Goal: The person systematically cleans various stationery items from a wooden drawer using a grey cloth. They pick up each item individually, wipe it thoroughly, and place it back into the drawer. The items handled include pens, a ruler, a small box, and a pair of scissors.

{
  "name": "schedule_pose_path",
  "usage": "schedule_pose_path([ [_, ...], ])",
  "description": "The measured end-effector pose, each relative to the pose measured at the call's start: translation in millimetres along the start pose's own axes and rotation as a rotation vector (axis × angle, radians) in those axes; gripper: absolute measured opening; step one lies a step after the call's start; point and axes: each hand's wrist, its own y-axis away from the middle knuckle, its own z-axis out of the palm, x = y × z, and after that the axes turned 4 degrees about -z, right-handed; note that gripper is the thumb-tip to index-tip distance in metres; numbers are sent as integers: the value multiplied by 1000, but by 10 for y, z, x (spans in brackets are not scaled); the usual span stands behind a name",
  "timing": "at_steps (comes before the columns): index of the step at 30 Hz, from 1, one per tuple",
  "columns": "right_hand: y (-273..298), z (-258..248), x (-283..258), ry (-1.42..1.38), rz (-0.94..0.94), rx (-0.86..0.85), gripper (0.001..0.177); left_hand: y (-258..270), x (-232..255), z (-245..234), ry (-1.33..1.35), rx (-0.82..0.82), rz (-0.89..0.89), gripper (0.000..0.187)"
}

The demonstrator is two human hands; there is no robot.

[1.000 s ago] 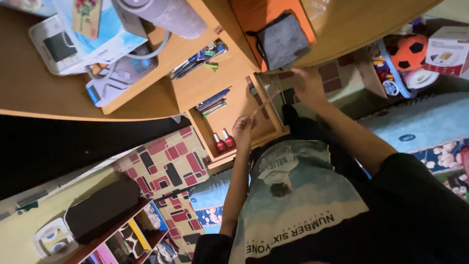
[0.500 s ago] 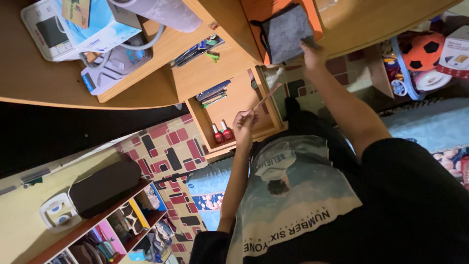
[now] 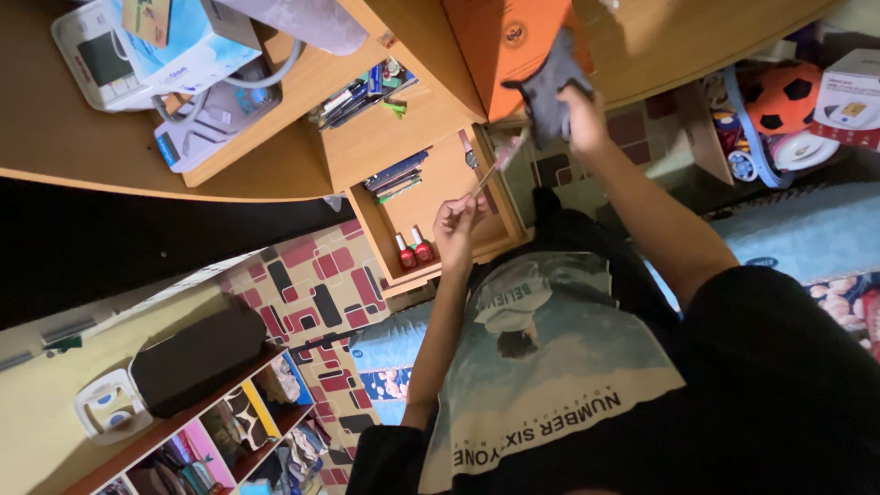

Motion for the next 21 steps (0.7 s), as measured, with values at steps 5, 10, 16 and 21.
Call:
schedule_pose_path([
  [5,806,310,-819,-378,40,-315,46,76,165,129,17,-33,80,10],
  [10,1286,616,-1146,-420,210,-368,50,130,241,116,58,35,172,13],
  [16,1641,946,-1214,-462,362,-488,54,235,356,44,155,44,236,14],
  [21,1807,1294,-1161,-500,410,-563,52,266,391,-96,176,37,231,13],
])
